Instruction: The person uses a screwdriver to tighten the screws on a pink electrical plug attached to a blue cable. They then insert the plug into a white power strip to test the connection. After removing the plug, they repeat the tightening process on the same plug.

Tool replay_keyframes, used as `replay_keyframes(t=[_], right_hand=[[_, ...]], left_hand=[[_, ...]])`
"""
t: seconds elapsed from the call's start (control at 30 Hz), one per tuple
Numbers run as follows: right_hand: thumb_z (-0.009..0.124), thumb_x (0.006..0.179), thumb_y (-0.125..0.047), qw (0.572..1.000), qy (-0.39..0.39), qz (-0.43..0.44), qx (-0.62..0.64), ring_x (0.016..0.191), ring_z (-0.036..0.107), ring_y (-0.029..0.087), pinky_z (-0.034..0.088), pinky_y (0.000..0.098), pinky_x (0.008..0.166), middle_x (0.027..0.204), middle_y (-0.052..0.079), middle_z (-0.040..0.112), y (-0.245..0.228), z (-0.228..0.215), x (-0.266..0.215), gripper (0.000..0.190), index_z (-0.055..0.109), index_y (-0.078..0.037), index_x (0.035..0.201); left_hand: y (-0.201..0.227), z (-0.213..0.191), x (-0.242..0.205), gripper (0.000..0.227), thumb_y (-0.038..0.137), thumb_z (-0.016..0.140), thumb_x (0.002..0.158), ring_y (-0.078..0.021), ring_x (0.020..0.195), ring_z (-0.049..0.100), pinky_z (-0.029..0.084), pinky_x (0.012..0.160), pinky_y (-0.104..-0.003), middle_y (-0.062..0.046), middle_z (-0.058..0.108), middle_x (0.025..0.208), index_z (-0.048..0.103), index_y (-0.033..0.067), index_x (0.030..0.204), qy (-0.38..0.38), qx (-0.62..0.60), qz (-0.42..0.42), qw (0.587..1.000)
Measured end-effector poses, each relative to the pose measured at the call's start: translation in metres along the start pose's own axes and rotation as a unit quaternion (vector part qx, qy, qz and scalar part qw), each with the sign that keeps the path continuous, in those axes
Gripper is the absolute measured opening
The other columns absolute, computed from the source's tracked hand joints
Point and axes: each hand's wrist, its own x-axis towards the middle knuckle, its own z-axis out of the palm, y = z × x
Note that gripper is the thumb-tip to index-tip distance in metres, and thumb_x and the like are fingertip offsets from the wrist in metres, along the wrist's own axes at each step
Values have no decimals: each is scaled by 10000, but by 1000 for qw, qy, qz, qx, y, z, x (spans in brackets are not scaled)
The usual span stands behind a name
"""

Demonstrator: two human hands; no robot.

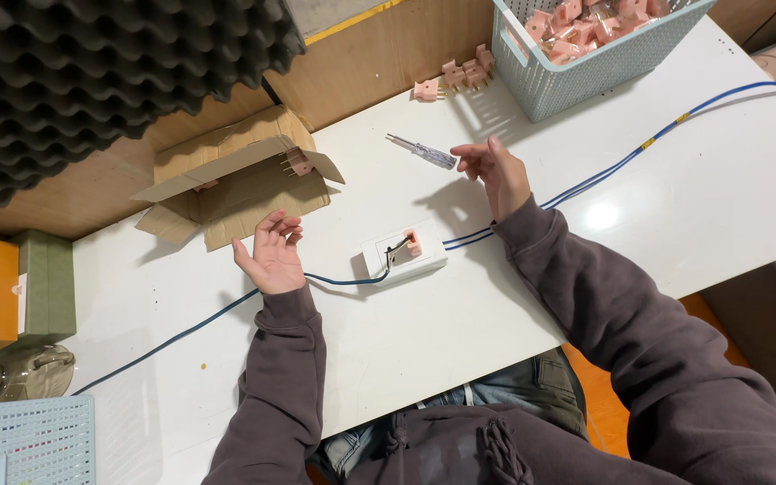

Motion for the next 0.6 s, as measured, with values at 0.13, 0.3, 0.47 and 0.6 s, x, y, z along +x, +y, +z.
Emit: replay_keyframes(t=[0.13,0.3,0.47,0.6], right_hand=[[413,1217,-552,998,30,50,19,899,558,186,467,341,912,955,138,724,-6,3,2,679,811,-16,1337],[415,1211,-575,996,44,72,15,880,558,179,473,334,901,911,131,705,-9,3,5,681,815,-32,1304],[424,1206,-591,996,49,71,18,877,568,187,479,334,898,904,133,699,-2,-5,11,687,815,-33,1299],[432,1195,-601,995,62,74,34,882,573,185,487,329,903,907,125,699,-2,-9,14,683,816,-44,1291]], left_hand=[[4,8,-5,985,853,262,1041,-257,1041,666,506,1000,-343,-213,725,1099,720,37,1348,13,2,-11,1000],[0,7,-5,992,858,252,1044,-272,1007,669,494,983,-353,-231,732,1042,740,40,1320,13,24,-9,1000],[-5,6,-4,974,837,240,1065,-275,984,673,494,980,-348,-237,739,1010,748,39,1296,10,29,-13,999],[-2,9,-6,952,807,226,1085,-271,972,678,500,993,-346,-232,744,987,755,40,1282,2,40,-10,999]])
